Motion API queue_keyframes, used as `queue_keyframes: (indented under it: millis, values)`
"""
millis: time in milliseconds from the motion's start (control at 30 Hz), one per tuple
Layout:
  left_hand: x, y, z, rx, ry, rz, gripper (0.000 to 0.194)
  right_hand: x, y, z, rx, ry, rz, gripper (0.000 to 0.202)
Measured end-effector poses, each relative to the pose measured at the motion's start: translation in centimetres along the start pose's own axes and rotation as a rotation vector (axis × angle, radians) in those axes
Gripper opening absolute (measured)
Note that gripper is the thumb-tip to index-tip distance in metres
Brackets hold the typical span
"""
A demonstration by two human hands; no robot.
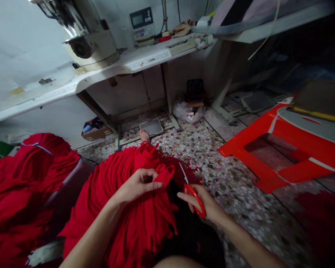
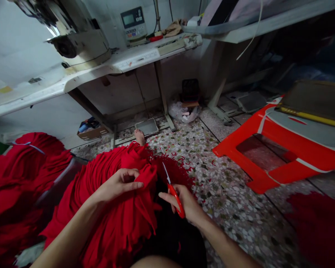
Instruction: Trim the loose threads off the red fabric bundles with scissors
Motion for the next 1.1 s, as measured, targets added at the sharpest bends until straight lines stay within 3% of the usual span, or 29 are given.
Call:
queue_keyframes:
  millis: [100, 267, 400, 700, 967, 1100]
  values:
    - [0.0, -0.1, 0.3, -0.023, -0.044, 0.078, 0.032, -0.5, -0.5, 0.4, 0.018, -0.045, 0.008, 0.050]
    - [0.8, -0.1, 0.8, -0.050, -0.142, 0.131, 0.031, -0.5, -1.6, -1.2, -0.096, -0.162, -0.152, 0.045]
    - [1.4, -0.1, 0.6, -0.070, -0.192, 0.137, 0.033, 0.3, -2.0, -2.8, -0.203, -0.327, -0.169, 0.036]
    - [1.5, -0.3, 0.4, -0.074, -0.152, 0.094, 0.035, 1.7, -1.0, -5.3, -0.222, -0.420, -0.222, 0.035]
    - [1.4, -0.2, 0.0, -0.083, -0.104, 0.085, 0.037, 1.9, -0.6, -3.2, -0.014, -0.285, -0.130, 0.051]
    - [1.4, 0.0, 0.2, -0.094, -0.083, 0.078, 0.038, 1.6, -0.9, -2.8, -0.076, -0.313, -0.153, 0.048]
Point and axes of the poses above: each hand's wrist, its own y-axis towards the middle knuckle, its own x-axis out of the palm, z = x × y, the point moved 1 cm from there along y, towards the middle knuckle, and after that the axes turned 10 degrees about y, right-handed, at the moved point
